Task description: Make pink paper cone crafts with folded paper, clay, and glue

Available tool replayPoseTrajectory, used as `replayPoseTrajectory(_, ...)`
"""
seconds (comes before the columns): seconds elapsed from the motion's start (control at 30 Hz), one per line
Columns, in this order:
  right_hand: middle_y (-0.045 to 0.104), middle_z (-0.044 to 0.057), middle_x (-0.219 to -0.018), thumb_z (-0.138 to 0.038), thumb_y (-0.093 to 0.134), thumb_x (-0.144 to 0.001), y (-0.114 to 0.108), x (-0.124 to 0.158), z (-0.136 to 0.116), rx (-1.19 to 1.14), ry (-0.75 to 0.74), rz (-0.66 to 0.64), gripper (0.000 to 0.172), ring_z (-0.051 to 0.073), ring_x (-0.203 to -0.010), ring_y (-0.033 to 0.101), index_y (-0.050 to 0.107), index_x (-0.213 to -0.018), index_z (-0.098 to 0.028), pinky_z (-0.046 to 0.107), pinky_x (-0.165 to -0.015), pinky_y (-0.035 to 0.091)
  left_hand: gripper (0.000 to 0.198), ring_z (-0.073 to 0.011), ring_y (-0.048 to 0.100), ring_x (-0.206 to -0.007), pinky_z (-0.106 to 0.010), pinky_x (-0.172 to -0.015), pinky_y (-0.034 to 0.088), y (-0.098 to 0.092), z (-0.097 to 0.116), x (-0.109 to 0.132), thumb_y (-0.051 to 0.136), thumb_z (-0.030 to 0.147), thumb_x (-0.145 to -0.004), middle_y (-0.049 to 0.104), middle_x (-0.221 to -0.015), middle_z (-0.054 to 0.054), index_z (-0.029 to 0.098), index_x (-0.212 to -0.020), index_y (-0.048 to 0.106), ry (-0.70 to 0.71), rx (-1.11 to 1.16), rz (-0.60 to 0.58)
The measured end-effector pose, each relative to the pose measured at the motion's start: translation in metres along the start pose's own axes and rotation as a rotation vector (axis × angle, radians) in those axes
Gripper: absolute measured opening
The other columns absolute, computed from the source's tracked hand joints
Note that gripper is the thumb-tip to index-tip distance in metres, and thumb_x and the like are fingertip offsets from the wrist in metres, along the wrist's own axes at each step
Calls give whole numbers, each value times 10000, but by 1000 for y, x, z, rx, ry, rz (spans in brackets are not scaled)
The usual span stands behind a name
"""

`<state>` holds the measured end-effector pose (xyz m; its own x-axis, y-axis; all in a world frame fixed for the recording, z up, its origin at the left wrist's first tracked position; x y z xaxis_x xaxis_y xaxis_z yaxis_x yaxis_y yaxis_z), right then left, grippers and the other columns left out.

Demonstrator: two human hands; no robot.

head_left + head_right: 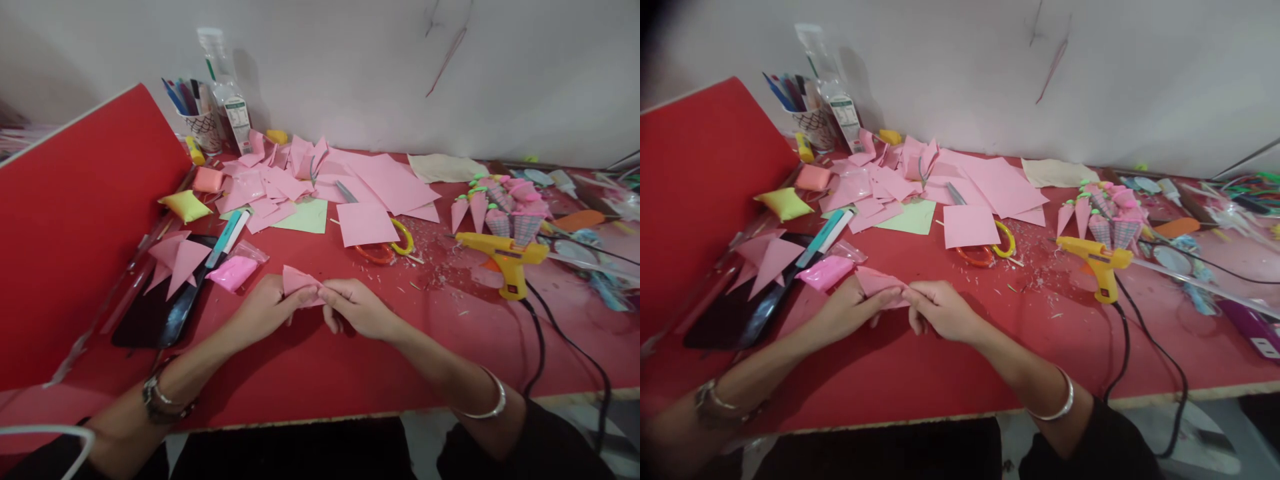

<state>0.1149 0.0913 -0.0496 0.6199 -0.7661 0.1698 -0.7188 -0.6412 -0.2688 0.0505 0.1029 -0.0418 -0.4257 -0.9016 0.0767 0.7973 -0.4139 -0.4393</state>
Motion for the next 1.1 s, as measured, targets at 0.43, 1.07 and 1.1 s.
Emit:
replayPoseTrajectory(0.43,540,-8,-647,-253,430,-777,-21,1,-7,-12,-120,221,84,83,-590,523,463,-786,-176,218,-577,441,353,-58,417,-368,-165,-405,320,-17,4,-4,417,281,-773,429,-372,61,172,-438,393,35,-29,124)
replayPoseTrajectory(1.07,635,37,-903,-149,490,-724,-34,10,-35,316,-347,318,187,123,-840,582,539,-902,-179,263,-756,453,387,-56,330,-340,-185,-366,254,-3,-15,-4,416,421,-750,367,-361,67,187,-449,353,-111,100,-14)
replayPoseTrajectory(1.1,634,33,-893,-146,490,-720,-34,10,-34,313,-339,312,187,121,-832,582,539,-898,-180,260,-749,454,386,-58,333,-341,-187,-366,254,-5,-14,-4,409,425,-750,370,-363,66,189,-450,353,-105,93,2)
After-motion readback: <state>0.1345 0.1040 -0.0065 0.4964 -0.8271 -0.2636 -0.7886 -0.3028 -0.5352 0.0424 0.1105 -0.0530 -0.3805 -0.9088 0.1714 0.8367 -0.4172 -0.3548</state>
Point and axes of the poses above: each hand's wrist, its own x-axis away from the middle knuckle, its own y-axis out of the palm, z = x × y, the point moved 10 cm from there along -x, towards the middle knuckle
